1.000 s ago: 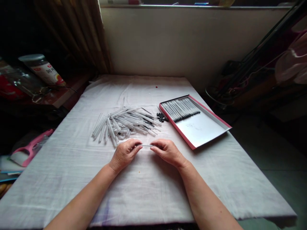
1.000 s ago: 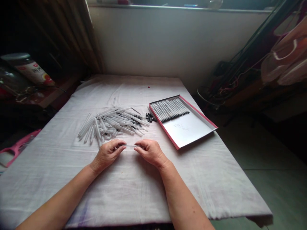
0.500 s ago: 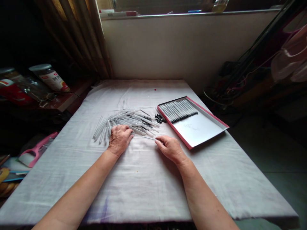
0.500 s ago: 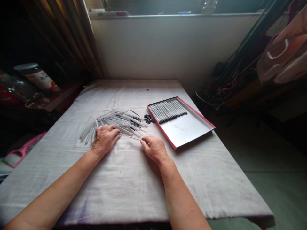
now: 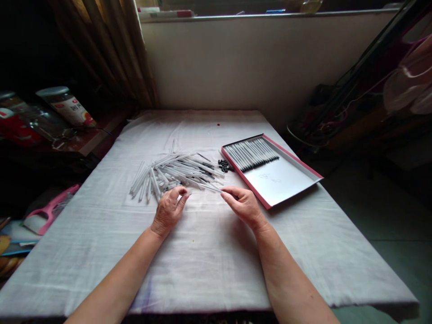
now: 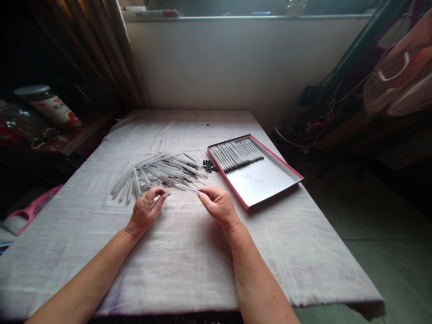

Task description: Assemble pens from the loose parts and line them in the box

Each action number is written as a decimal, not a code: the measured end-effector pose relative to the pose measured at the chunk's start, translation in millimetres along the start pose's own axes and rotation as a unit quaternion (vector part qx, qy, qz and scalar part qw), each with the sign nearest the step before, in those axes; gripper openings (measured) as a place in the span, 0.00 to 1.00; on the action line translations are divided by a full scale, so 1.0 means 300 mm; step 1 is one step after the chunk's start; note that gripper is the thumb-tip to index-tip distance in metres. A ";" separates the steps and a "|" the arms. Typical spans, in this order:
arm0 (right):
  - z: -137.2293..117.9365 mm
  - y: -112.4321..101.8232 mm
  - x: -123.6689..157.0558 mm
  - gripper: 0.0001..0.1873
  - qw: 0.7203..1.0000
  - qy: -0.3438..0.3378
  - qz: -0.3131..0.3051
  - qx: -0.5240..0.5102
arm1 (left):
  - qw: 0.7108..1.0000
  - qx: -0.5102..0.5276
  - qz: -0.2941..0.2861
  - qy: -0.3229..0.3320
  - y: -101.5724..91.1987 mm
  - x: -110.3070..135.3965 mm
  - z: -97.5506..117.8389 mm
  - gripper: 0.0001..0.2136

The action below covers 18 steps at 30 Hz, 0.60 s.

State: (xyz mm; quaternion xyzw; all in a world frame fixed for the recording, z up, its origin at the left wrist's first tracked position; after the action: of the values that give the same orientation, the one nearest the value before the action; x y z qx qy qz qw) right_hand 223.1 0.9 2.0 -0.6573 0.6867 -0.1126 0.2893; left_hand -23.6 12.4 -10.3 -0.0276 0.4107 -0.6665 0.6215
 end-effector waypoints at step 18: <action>-0.007 0.012 0.011 0.09 0.997 -0.016 -0.072 0.027 | 0.991 0.132 -0.019 -0.018 -0.001 0.002 0.022 0.10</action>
State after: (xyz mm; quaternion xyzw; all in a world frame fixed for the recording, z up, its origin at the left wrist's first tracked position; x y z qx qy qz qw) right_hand 218.9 -2.6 1.0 -0.6989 0.6293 -0.1411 0.3094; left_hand -20.4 8.3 -6.0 0.0354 0.3072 -0.7259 0.6144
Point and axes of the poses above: each hand's wrist, its own x-axis away from the middle knuckle, its own y-axis out of the palm, z = x × y, the point moved 1 cm from there along -x, towards the middle knuckle, and after that the axes turned 12 degrees about x, right-handed, at the moved point
